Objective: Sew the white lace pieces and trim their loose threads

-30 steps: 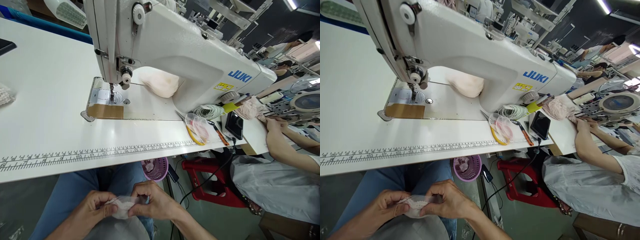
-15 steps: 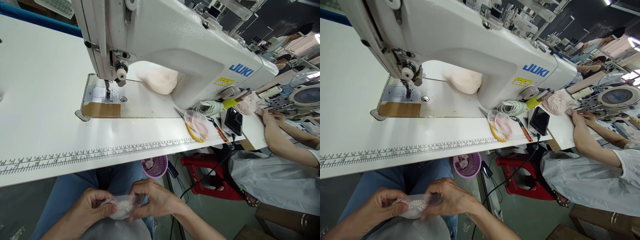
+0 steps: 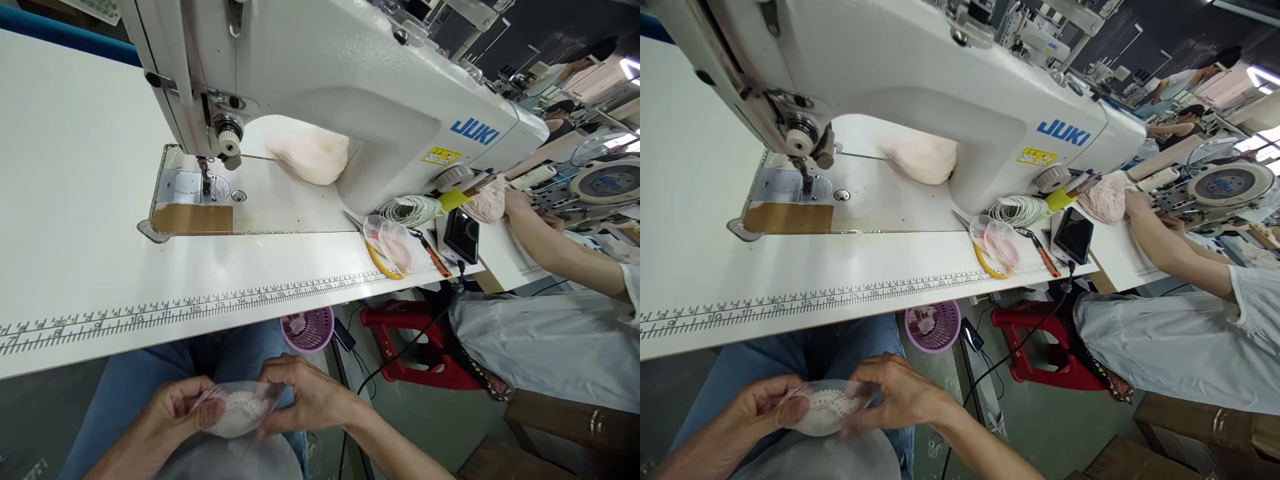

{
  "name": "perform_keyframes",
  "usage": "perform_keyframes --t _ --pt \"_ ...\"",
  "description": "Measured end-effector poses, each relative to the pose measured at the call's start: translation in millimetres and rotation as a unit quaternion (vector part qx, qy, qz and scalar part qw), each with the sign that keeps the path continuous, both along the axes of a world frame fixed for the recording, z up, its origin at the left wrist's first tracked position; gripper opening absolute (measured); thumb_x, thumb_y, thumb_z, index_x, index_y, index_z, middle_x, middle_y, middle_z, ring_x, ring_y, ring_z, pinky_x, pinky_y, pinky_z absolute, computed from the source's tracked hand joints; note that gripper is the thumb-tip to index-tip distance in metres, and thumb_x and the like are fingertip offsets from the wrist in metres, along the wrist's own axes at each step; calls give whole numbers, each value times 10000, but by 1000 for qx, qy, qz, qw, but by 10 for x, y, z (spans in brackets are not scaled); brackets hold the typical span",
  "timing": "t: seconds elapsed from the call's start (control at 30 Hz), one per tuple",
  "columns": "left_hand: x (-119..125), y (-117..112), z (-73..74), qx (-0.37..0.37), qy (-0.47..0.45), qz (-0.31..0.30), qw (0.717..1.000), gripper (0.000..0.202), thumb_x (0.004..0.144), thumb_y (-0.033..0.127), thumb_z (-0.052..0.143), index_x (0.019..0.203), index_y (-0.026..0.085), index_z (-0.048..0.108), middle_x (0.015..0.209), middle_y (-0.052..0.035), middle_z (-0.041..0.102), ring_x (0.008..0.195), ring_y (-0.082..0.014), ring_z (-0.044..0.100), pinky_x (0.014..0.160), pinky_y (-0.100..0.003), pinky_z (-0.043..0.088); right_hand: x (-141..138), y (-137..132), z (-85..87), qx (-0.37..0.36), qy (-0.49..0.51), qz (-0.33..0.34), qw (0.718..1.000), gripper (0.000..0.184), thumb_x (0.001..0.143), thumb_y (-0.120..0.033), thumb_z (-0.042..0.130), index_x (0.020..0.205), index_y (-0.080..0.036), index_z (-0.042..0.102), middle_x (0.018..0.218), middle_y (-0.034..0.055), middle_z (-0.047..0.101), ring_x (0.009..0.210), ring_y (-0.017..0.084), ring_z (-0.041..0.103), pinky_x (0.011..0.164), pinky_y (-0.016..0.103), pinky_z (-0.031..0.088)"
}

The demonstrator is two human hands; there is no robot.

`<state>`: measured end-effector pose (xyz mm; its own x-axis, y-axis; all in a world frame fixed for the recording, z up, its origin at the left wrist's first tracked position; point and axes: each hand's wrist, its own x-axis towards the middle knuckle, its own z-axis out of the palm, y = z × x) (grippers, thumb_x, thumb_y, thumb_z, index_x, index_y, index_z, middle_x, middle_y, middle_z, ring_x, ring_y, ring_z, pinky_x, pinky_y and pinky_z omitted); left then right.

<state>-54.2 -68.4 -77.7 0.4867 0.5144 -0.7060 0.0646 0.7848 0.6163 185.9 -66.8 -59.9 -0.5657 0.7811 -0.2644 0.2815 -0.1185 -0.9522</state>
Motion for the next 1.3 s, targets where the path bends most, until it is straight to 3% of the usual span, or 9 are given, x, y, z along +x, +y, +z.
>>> perform_keyframes --t 0.13,0.27,0.37,0.43,0.67,0.9,1.07,1.3 --pt "-10 18 22 1 -21 -4 1000 453 600 580 809 705 155 696 620 8 602 591 -114 474 544 -173 337 -40 8 30 -34 -18 9 999 225 732 -361 731 771 -151 659 700 -14 579 640 107 535 567 187 407" --pt "17 110 78 26 -65 -114 991 478 575 528 842 880 173 744 751 -27 672 665 -150 528 603 -205 362 -75 63 88 -30 -2 79 996 300 745 -446 721 772 -153 664 693 -19 567 630 97 521 559 186 387" --pt "52 151 64 55 -33 -153 986 367 619 498 811 744 156 764 580 7 589 552 -110 434 533 -204 298 -83 88 113 -16 5 100 995 311 769 -466 700 763 -157 666 677 -19 562 613 92 511 545 189 371" --pt "58 148 20 62 -27 -151 986 343 623 484 802 671 147 759 512 25 523 508 -91 366 498 -206 238 -54 92 98 -13 14 107 994 317 776 -465 694 769 -149 675 678 -16 563 604 90 508 536 188 368" --pt "14 95 -88 55 -20 -139 989 327 595 455 806 668 139 765 516 18 512 520 -97 365 507 -215 227 159 83 -25 -56 46 103 992 396 795 -496 657 786 -103 708 710 29 613 637 110 543 590 204 418" --pt "119 137 35 80 7 -160 984 317 652 448 742 700 134 740 533 24 504 519 -102 361 503 -225 238 -23 58 74 -42 -27 70 996 447 660 -565 744 824 -152 704 704 6 632 640 120 555 584 206 405" --pt "138 172 142 114 47 -155 980 270 668 401 705 731 141 668 598 26 558 576 -120 422 544 -219 271 -140 16 17 -3 -26 8 1000 426 744 -566 681 765 -141 696 628 -5 583 583 107 494 542 210 359" --pt "77 167 192 199 88 -167 962 216 697 360 664 799 170 673 719 -5 646 722 -194 540 646 -248 362 -79 9 17 -67 2 24 997 404 733 -525 703 809 -129 691 633 -26 534 575 83 449 506 174 323"
